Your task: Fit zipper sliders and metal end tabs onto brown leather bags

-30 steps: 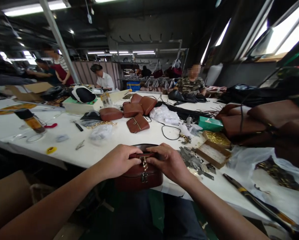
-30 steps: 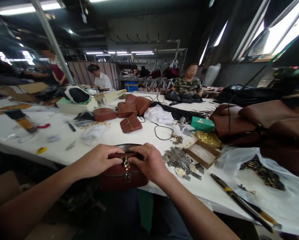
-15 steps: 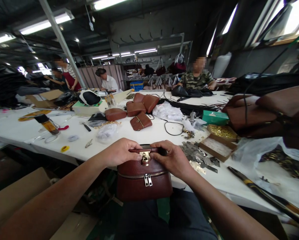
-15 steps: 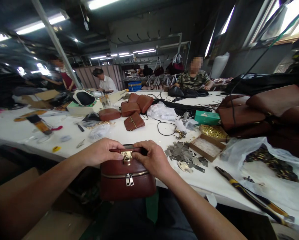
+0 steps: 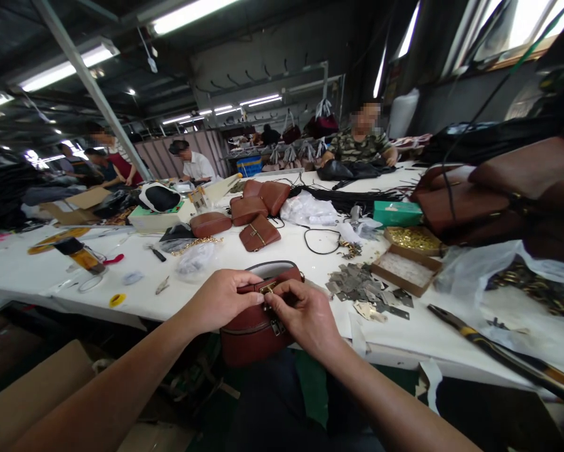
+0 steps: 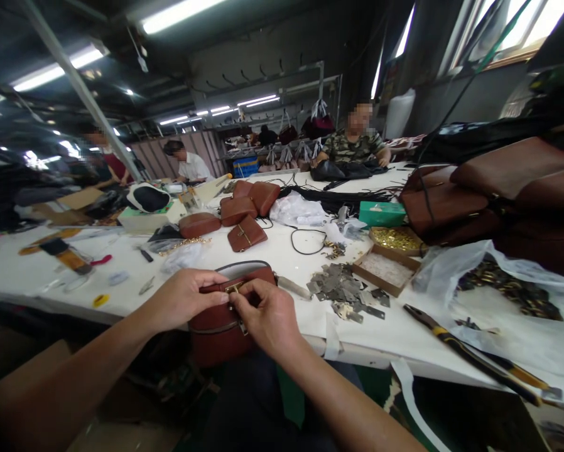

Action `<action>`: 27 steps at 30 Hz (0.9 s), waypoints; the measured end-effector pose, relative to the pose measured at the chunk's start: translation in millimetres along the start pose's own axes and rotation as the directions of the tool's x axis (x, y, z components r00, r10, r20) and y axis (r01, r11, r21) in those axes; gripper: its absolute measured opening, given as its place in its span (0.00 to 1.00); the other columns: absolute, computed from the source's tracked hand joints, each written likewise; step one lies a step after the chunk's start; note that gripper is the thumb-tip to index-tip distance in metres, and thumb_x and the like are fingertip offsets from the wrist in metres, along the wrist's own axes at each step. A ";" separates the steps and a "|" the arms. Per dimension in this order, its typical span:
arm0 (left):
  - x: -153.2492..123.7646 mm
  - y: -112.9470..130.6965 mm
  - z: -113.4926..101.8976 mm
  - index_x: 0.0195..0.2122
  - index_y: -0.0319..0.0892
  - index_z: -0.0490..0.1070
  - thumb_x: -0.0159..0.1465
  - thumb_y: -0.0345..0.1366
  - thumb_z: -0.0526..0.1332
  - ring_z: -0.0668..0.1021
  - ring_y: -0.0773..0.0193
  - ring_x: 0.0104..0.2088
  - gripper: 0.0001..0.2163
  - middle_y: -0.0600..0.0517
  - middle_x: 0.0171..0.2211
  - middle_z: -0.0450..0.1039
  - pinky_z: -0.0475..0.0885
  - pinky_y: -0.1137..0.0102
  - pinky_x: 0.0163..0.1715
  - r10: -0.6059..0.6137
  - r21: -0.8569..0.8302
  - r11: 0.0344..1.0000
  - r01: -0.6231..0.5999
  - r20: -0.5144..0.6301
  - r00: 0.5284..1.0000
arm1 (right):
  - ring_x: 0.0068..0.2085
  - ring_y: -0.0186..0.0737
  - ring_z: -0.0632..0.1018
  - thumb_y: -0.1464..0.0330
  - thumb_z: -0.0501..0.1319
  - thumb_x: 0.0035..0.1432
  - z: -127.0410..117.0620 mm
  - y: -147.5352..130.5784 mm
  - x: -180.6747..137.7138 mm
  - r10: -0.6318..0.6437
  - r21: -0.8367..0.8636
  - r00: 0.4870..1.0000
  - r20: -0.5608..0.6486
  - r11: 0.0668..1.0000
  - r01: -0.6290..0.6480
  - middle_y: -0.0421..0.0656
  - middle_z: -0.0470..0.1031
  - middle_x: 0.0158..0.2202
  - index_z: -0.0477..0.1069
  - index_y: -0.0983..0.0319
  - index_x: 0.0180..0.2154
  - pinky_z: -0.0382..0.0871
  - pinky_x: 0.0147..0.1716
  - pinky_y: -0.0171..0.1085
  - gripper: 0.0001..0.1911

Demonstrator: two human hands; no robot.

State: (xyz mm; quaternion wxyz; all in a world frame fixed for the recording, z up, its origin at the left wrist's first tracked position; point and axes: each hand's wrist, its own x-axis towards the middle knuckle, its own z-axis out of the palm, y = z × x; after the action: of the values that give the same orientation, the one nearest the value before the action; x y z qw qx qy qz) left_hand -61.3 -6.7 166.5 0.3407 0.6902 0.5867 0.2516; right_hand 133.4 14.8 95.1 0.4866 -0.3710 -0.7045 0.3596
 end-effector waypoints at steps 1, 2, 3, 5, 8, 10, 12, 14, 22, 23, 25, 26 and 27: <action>-0.6 1.8 0.1 0.50 0.45 0.82 0.64 0.38 0.67 0.84 0.58 0.43 0.14 0.54 0.44 0.85 0.75 0.71 0.41 0.012 -0.004 1.000 -0.012 -0.005 1.000 | 0.32 0.36 0.78 0.65 0.67 0.64 2.2 0.5 0.5 0.005 0.030 1.000 -0.018 1.000 -0.005 0.39 0.80 0.31 0.78 0.59 0.32 0.67 0.32 0.35 0.07; -1.1 3.5 0.3 0.50 0.46 0.82 0.64 0.37 0.67 0.84 0.59 0.43 0.14 0.55 0.44 0.85 0.75 0.71 0.42 0.025 -0.003 1.000 -0.025 -0.012 1.000 | 0.33 0.37 0.78 0.65 0.66 0.64 4.0 0.8 0.6 0.003 0.056 0.999 -0.042 0.998 -0.001 0.39 0.80 0.32 0.78 0.60 0.33 0.67 0.33 0.35 0.07; -1.6 5.1 0.5 0.50 0.46 0.82 0.64 0.36 0.66 0.84 0.60 0.43 0.14 0.56 0.44 0.85 0.75 0.72 0.43 0.038 0.005 0.999 -0.038 -0.021 0.999 | 0.34 0.37 0.78 0.65 0.66 0.64 5.6 0.9 0.4 -0.001 0.075 0.998 -0.069 0.997 0.006 0.40 0.80 0.33 0.78 0.60 0.34 0.68 0.34 0.35 0.07; -2.2 7.9 1.2 0.50 0.46 0.82 0.64 0.35 0.66 0.84 0.61 0.43 0.14 0.56 0.44 0.85 0.75 0.72 0.44 0.059 0.036 0.998 -0.057 -0.044 0.997 | 0.36 0.38 0.78 0.64 0.67 0.63 8.3 0.7 -0.3 -0.003 0.100 0.994 -0.113 0.995 0.015 0.41 0.80 0.34 0.77 0.60 0.34 0.68 0.35 0.35 0.06; -2.5 11.1 2.5 0.51 0.46 0.82 0.64 0.35 0.66 0.84 0.60 0.43 0.14 0.56 0.45 0.85 0.75 0.72 0.44 0.067 0.091 0.994 -0.061 -0.068 0.995 | 0.34 0.38 0.77 0.65 0.66 0.63 11.1 0.5 -1.3 0.001 0.134 0.990 -0.144 0.991 0.019 0.40 0.78 0.31 0.76 0.60 0.32 0.68 0.34 0.35 0.08; -2.7 12.5 3.5 0.51 0.46 0.82 0.64 0.35 0.66 0.84 0.60 0.43 0.15 0.56 0.45 0.85 0.76 0.71 0.45 0.055 0.106 0.993 -0.046 -0.083 0.995 | 0.33 0.37 0.77 0.65 0.66 0.64 12.5 0.2 -1.5 -0.012 0.150 0.987 -0.163 0.988 0.037 0.39 0.77 0.30 0.76 0.60 0.31 0.68 0.34 0.35 0.09; -3.2 13.7 5.0 0.52 0.47 0.82 0.64 0.36 0.66 0.84 0.60 0.43 0.15 0.56 0.46 0.85 0.76 0.71 0.45 0.056 0.109 0.993 -0.045 -0.101 0.993 | 0.33 0.36 0.76 0.65 0.66 0.64 13.7 -0.2 -1.5 -0.026 0.157 0.981 -0.192 0.986 0.057 0.39 0.77 0.30 0.76 0.60 0.30 0.67 0.35 0.35 0.09; -4.1 15.4 6.9 0.53 0.48 0.82 0.65 0.37 0.67 0.85 0.61 0.43 0.15 0.56 0.46 0.85 0.76 0.72 0.46 0.078 0.128 0.990 -0.062 -0.126 0.989 | 0.32 0.36 0.76 0.66 0.66 0.64 15.0 -0.5 -1.6 -0.031 0.169 0.973 -0.231 0.983 0.072 0.39 0.77 0.29 0.76 0.60 0.29 0.67 0.35 0.36 0.10; -11.5 22.8 15.8 0.50 0.50 0.83 0.65 0.38 0.67 0.85 0.60 0.43 0.13 0.58 0.46 0.85 0.79 0.71 0.48 0.108 0.180 0.982 -0.064 -0.249 0.963 | 0.31 0.36 0.76 0.66 0.66 0.64 19.5 -0.8 -3.5 -0.019 0.286 0.959 -0.284 0.953 0.103 0.39 0.77 0.28 0.75 0.60 0.28 0.68 0.34 0.36 0.11; -12.5 22.3 16.8 0.50 0.50 0.83 0.65 0.38 0.66 0.86 0.59 0.44 0.14 0.58 0.46 0.85 0.79 0.70 0.48 0.114 0.178 0.982 -0.069 -0.258 0.959 | 0.31 0.35 0.76 0.66 0.66 0.64 19.9 -1.3 -4.0 -0.006 0.300 0.958 -0.286 0.949 0.096 0.39 0.77 0.28 0.75 0.60 0.28 0.68 0.34 0.35 0.11; -14.6 20.4 18.7 0.51 0.50 0.83 0.65 0.39 0.66 0.86 0.59 0.45 0.13 0.57 0.47 0.85 0.80 0.70 0.49 0.133 0.175 0.981 -0.086 -0.273 0.953 | 0.30 0.36 0.76 0.65 0.67 0.63 20.7 -2.5 -4.8 0.026 0.327 0.958 -0.287 0.942 0.072 0.39 0.77 0.28 0.75 0.60 0.28 0.68 0.33 0.35 0.12; -15.6 19.3 19.6 0.51 0.50 0.83 0.66 0.39 0.66 0.86 0.58 0.46 0.13 0.56 0.48 0.84 0.80 0.69 0.49 0.143 0.173 0.980 -0.096 -0.281 0.949 | 0.30 0.36 0.76 0.65 0.67 0.63 21.1 -3.0 -5.0 0.043 0.339 0.958 -0.283 0.939 0.058 0.39 0.77 0.28 0.75 0.60 0.28 0.68 0.33 0.35 0.12; -16.7 18.3 20.4 0.51 0.49 0.83 0.66 0.39 0.65 0.86 0.58 0.46 0.14 0.55 0.48 0.84 0.80 0.69 0.50 0.149 0.169 0.980 -0.103 -0.288 0.946 | 0.30 0.36 0.75 0.64 0.67 0.63 21.5 -3.6 -5.1 0.059 0.351 0.959 -0.277 0.935 0.044 0.39 0.77 0.28 0.75 0.60 0.27 0.68 0.33 0.35 0.12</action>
State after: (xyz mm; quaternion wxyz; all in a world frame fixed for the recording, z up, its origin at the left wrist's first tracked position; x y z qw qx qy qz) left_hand -37.5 -28.1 168.3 0.1778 0.7042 0.6035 0.3291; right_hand 113.6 5.5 90.3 0.6394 -0.3277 -0.5501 0.4255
